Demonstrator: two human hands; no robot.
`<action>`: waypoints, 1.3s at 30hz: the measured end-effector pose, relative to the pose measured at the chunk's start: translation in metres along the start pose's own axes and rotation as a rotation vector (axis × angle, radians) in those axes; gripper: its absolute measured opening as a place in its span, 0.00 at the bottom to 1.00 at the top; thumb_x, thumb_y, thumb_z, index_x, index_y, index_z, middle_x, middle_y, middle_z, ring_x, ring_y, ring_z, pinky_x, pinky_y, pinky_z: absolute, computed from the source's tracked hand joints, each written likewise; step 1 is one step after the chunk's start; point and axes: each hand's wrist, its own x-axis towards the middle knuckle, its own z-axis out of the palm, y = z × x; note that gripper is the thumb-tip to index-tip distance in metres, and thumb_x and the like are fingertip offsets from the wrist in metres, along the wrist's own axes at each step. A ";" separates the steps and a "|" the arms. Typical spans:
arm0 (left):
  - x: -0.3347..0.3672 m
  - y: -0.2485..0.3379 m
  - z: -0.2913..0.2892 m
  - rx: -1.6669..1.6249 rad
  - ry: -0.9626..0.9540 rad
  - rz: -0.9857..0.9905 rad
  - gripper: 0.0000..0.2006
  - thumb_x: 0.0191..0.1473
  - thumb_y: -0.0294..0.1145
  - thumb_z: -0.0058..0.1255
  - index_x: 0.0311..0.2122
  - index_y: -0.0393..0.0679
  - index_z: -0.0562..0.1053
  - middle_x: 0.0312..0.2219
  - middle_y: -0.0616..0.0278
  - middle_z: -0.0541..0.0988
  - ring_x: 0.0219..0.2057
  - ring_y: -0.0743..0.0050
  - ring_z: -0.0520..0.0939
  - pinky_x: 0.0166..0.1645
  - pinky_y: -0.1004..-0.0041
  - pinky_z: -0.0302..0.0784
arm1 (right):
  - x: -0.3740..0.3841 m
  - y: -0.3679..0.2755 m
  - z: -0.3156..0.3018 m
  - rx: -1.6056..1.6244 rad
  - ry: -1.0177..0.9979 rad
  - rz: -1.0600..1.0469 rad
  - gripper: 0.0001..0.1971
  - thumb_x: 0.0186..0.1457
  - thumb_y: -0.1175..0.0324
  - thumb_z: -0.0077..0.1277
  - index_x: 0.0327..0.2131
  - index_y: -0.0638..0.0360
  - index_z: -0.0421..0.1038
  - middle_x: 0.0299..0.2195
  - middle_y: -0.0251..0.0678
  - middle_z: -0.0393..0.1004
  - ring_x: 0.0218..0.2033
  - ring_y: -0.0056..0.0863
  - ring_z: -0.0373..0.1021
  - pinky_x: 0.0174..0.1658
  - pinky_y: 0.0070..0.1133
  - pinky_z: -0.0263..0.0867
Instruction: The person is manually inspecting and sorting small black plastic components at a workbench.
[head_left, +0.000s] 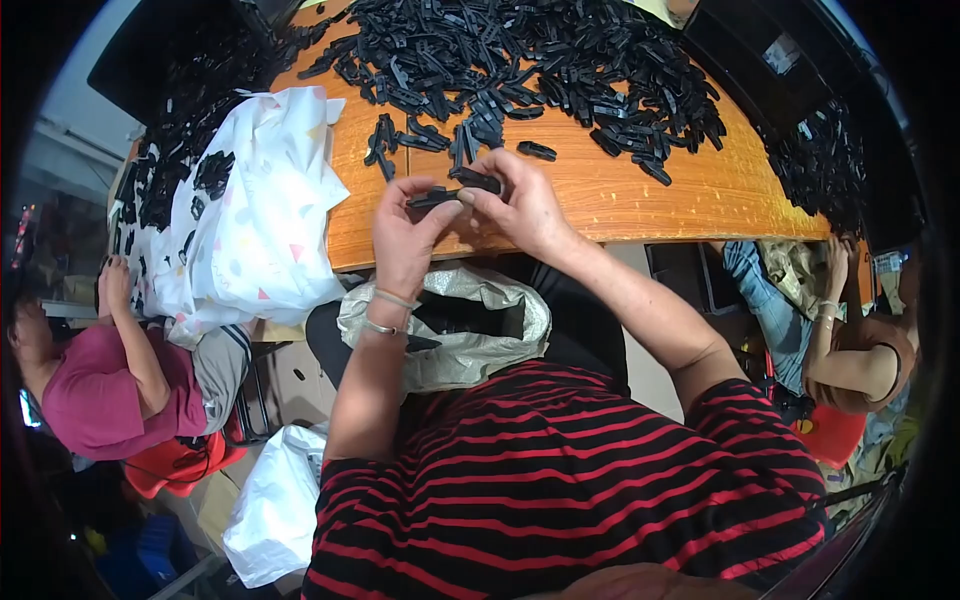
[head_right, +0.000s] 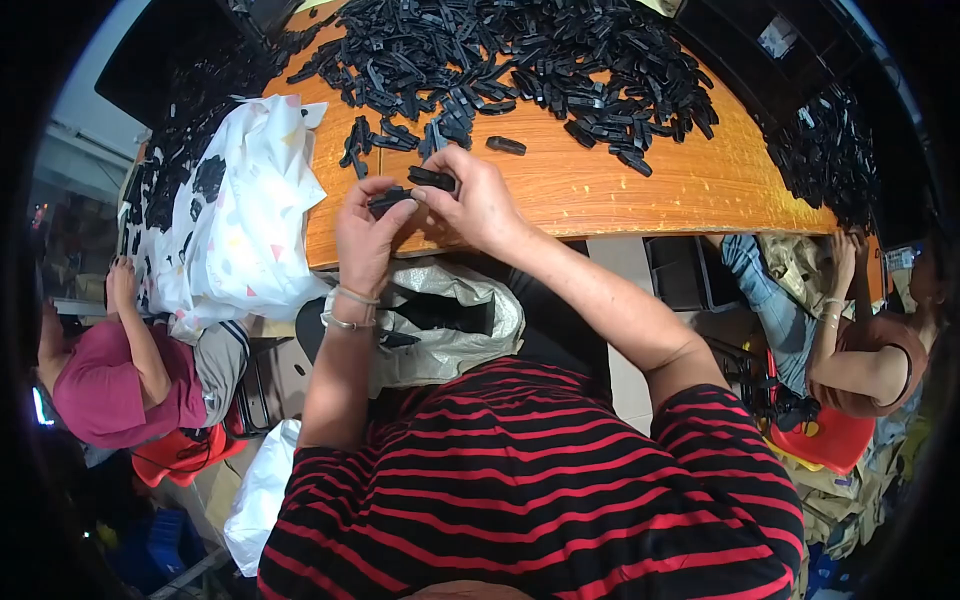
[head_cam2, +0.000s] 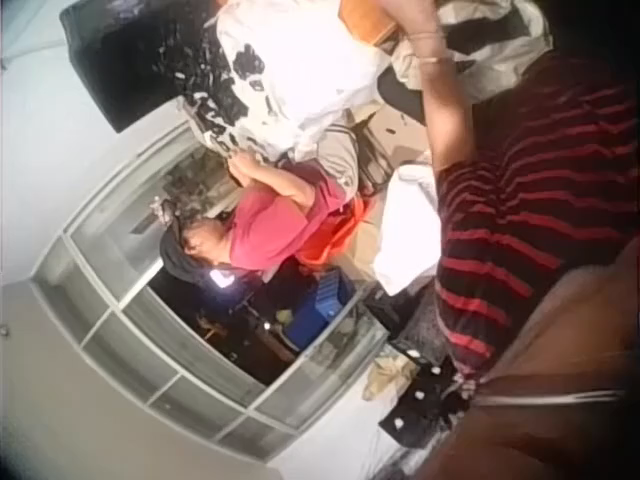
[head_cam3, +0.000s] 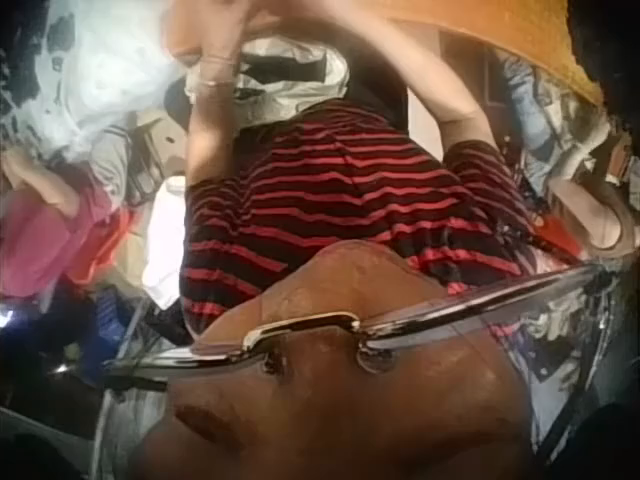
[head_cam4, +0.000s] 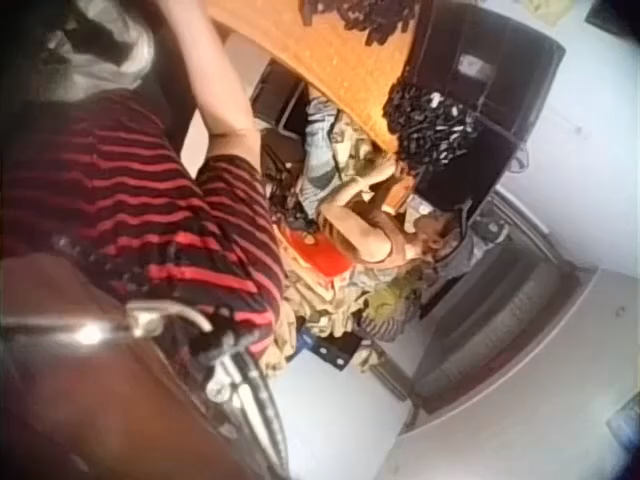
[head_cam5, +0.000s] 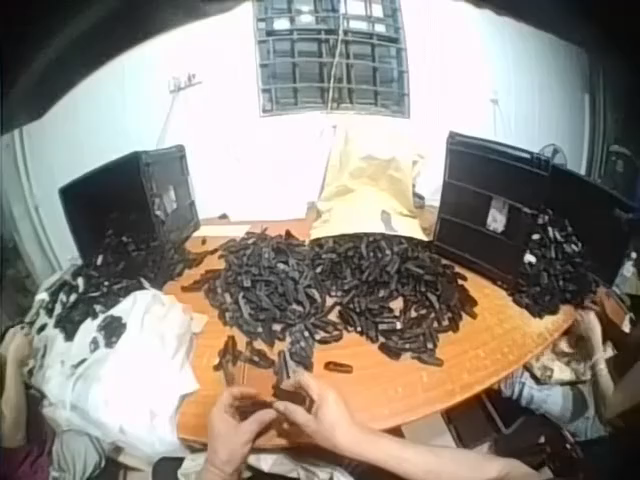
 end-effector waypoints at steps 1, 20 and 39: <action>-0.006 -0.001 0.003 -0.276 0.013 -0.203 0.18 0.51 0.28 0.60 0.46 0.39 0.69 0.37 0.62 0.76 0.34 0.80 0.77 0.38 0.80 0.75 | -0.006 -0.006 0.003 0.134 0.064 0.065 0.11 0.54 0.75 0.56 0.40 0.64 0.68 0.25 0.28 0.73 0.24 0.11 0.70 0.26 0.11 0.65; -0.011 0.018 0.016 -0.380 0.059 -0.174 0.16 0.57 0.20 0.47 0.52 0.33 0.68 0.42 0.61 0.76 0.40 0.82 0.77 0.45 0.82 0.73 | -0.011 -0.034 -0.001 -0.237 0.154 -0.194 0.11 0.52 0.73 0.55 0.40 0.60 0.75 0.30 0.38 0.71 0.26 0.27 0.69 0.30 0.21 0.66; -0.019 0.050 0.026 -0.224 0.048 -0.012 0.18 0.55 0.21 0.51 0.51 0.33 0.67 0.42 0.60 0.76 0.43 0.77 0.77 0.49 0.77 0.72 | -0.005 -0.024 -0.003 0.025 0.066 0.059 0.14 0.43 0.78 0.62 0.36 0.63 0.71 0.32 0.29 0.70 0.22 0.10 0.63 0.26 0.13 0.63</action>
